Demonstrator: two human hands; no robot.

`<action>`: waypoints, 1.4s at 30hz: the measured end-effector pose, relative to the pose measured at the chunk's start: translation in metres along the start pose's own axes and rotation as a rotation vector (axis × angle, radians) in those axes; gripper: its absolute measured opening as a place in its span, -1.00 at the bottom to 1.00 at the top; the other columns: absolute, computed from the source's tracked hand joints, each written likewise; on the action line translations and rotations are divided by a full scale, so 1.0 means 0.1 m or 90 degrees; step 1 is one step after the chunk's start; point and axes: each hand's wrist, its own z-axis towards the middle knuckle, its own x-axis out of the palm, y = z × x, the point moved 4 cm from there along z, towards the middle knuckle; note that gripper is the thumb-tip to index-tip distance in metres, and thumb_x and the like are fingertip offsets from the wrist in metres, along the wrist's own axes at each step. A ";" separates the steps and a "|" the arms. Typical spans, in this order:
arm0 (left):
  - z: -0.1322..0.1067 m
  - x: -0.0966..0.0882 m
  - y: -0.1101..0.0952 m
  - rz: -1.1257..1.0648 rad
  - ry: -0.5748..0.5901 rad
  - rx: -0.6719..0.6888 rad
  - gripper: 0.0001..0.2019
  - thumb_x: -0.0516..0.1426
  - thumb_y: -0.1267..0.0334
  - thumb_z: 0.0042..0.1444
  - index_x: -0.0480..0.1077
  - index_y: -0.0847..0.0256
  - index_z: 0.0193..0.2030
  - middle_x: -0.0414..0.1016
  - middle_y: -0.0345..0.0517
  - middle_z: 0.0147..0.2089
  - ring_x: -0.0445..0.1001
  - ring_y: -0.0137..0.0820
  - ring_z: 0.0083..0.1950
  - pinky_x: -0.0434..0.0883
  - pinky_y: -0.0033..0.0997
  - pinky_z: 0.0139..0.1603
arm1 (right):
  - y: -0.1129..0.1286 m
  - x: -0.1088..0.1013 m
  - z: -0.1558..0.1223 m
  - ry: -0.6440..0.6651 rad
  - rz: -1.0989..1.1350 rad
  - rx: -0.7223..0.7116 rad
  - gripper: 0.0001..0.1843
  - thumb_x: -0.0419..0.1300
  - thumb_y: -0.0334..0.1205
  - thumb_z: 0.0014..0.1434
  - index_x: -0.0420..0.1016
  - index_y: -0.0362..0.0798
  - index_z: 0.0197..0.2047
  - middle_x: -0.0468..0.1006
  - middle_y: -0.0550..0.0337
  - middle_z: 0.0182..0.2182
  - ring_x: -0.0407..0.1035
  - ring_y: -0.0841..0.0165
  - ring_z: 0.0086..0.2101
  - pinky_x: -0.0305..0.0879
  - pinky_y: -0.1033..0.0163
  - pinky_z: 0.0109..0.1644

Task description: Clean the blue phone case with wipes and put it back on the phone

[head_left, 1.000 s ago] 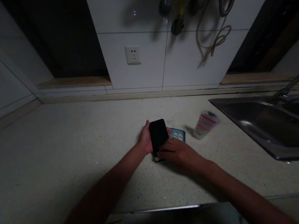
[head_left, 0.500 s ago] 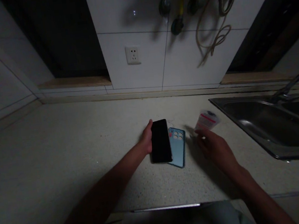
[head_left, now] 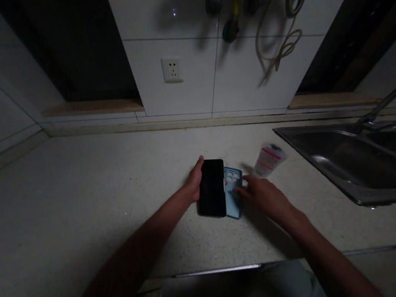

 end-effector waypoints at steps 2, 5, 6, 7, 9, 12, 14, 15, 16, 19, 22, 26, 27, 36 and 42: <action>-0.01 0.02 0.00 -0.004 0.009 0.005 -0.38 -0.09 -0.27 0.27 0.46 0.30 -0.16 0.57 0.06 -0.42 0.58 -0.19 -0.40 0.50 -0.24 -0.33 | 0.01 0.11 0.07 0.031 0.046 -0.017 -0.87 0.28 -0.23 0.18 0.55 -0.07 -0.19 0.61 0.08 -0.50 0.50 0.26 -0.50 0.20 0.27 -0.45; -0.01 0.02 0.01 0.007 0.006 0.020 -0.62 0.03 -0.01 0.25 0.46 0.29 -0.16 0.58 0.04 -0.41 0.58 -0.21 -0.38 0.49 -0.26 -0.29 | 0.04 0.17 0.14 0.057 0.105 0.010 -0.74 0.24 -0.39 0.10 0.54 -0.13 -0.09 0.64 0.05 -0.44 0.51 0.26 -0.46 0.24 0.28 -0.42; 0.00 0.01 0.01 0.009 0.004 0.026 -0.70 0.05 0.09 0.22 0.46 0.29 -0.16 0.58 0.03 -0.40 0.58 -0.21 -0.37 0.49 -0.27 -0.28 | 0.05 0.18 0.17 0.056 0.114 0.028 -0.69 0.25 -0.40 0.08 0.53 -0.15 -0.06 0.64 0.02 -0.41 0.52 0.25 -0.44 0.26 0.27 -0.40; 0.01 0.00 0.01 0.009 0.002 0.030 -0.75 0.07 0.17 0.17 0.45 0.29 -0.16 0.58 0.02 -0.40 0.59 -0.21 -0.35 0.49 -0.26 -0.26 | 0.06 0.17 0.19 0.052 0.125 0.046 -0.66 0.26 -0.39 0.06 0.53 -0.17 -0.05 0.65 0.00 -0.40 0.52 0.24 -0.42 0.27 0.26 -0.38; 0.04 -0.03 0.01 0.013 -0.007 0.036 -0.79 0.09 0.26 0.10 0.45 0.29 -0.17 0.58 0.03 -0.39 0.59 -0.20 -0.33 0.50 -0.24 -0.22 | 0.07 0.18 0.24 0.043 0.176 0.072 -0.64 0.27 -0.34 0.05 0.55 -0.19 -0.04 0.64 -0.01 -0.40 0.52 0.22 -0.39 0.30 0.23 -0.35; 0.08 -0.10 -0.02 0.050 -0.057 0.109 -0.84 0.13 0.31 0.07 0.43 0.26 -0.20 0.58 0.02 -0.36 0.58 -0.23 -0.31 0.48 -0.23 -0.15 | 0.03 0.23 0.32 0.022 0.349 0.118 -0.58 0.24 -0.26 0.06 0.53 -0.17 0.02 0.64 0.04 -0.37 0.50 0.27 -0.40 0.32 0.23 -0.34; 0.08 -0.15 -0.07 0.102 -0.123 0.201 -0.84 0.18 0.33 0.05 0.41 0.23 -0.19 0.57 -0.05 -0.36 0.55 -0.26 -0.30 0.46 -0.24 -0.13 | 0.00 0.29 0.37 0.003 0.468 0.150 -0.51 0.23 -0.20 0.05 0.50 -0.15 0.07 0.63 0.07 -0.33 0.47 0.31 -0.42 0.32 0.24 -0.35; 0.08 -0.16 -0.10 0.136 -0.156 0.246 -0.84 0.20 0.34 0.04 0.41 0.21 -0.19 0.56 -0.08 -0.35 0.54 -0.27 -0.29 0.45 -0.25 -0.12 | 0.00 0.33 0.38 -0.007 0.520 0.161 -0.49 0.24 -0.17 0.03 0.49 -0.14 0.06 0.62 0.08 -0.32 0.46 0.32 -0.42 0.31 0.24 -0.35; 0.06 -0.17 -0.12 0.173 -0.184 0.283 -0.83 0.22 0.34 0.04 0.41 0.20 -0.19 0.56 -0.09 -0.34 0.53 -0.28 -0.28 0.44 -0.26 -0.11 | 0.00 0.36 0.39 -0.012 0.569 0.168 -0.49 0.25 -0.13 0.01 0.49 -0.13 0.04 0.61 0.08 -0.31 0.44 0.32 -0.41 0.31 0.23 -0.35; 0.01 -0.15 -0.17 0.289 -0.230 0.371 -0.83 0.27 0.31 0.02 0.44 0.20 -0.22 0.56 -0.08 -0.28 0.51 -0.28 -0.23 0.41 -0.30 -0.10 | 0.05 0.47 0.37 0.000 0.708 0.184 -0.52 0.28 -0.07 -0.06 0.51 -0.11 -0.07 0.60 0.12 -0.33 0.42 0.32 -0.39 0.30 0.22 -0.32; -0.08 -0.07 -0.21 0.347 -0.240 0.440 -0.83 0.29 0.28 0.01 0.48 0.18 -0.23 0.56 -0.07 -0.25 0.50 -0.25 -0.19 0.38 -0.31 -0.09 | 0.13 0.53 0.32 0.009 0.817 0.186 -0.57 0.31 -0.07 -0.08 0.51 -0.07 -0.13 0.58 0.18 -0.34 0.40 0.34 -0.39 0.28 0.25 -0.33; -0.21 0.04 -0.26 0.335 -0.236 0.482 -0.80 0.32 0.30 -0.04 0.50 0.14 -0.23 0.55 -0.08 -0.25 0.49 -0.21 -0.12 0.35 -0.28 -0.03 | 0.21 0.57 0.27 0.004 0.914 0.195 -0.59 0.34 -0.15 -0.13 0.50 -0.03 -0.15 0.58 0.21 -0.35 0.38 0.36 -0.41 0.27 0.27 -0.36; -0.24 0.07 -0.26 0.338 -0.235 0.490 -0.82 0.32 0.31 -0.05 0.51 0.14 -0.25 0.54 -0.08 -0.24 0.48 -0.20 -0.10 0.34 -0.27 0.00 | 0.23 0.58 0.26 0.009 0.925 0.196 -0.59 0.34 -0.17 -0.14 0.50 -0.03 -0.15 0.58 0.22 -0.36 0.38 0.37 -0.42 0.26 0.28 -0.37; -0.30 0.04 -0.27 0.439 -0.365 0.627 -0.74 0.36 0.27 -0.06 0.54 0.16 -0.18 0.37 0.03 0.07 0.38 -0.14 0.15 0.27 -0.19 0.26 | 0.36 0.53 0.22 0.082 1.053 0.177 -0.62 0.35 -0.25 -0.14 0.53 -0.03 -0.17 0.63 0.20 -0.34 0.47 0.33 -0.33 0.36 0.24 -0.22; -0.27 0.09 -0.16 0.301 -0.262 0.554 -0.65 0.33 0.29 0.01 0.50 0.08 -0.02 0.49 -0.04 0.11 0.35 -0.14 0.27 0.26 -0.19 0.30 | 0.45 0.48 0.17 0.142 1.095 0.145 -0.54 0.43 -0.14 -0.06 0.50 0.00 -0.06 0.66 0.15 -0.19 0.53 0.26 -0.19 0.43 0.15 -0.05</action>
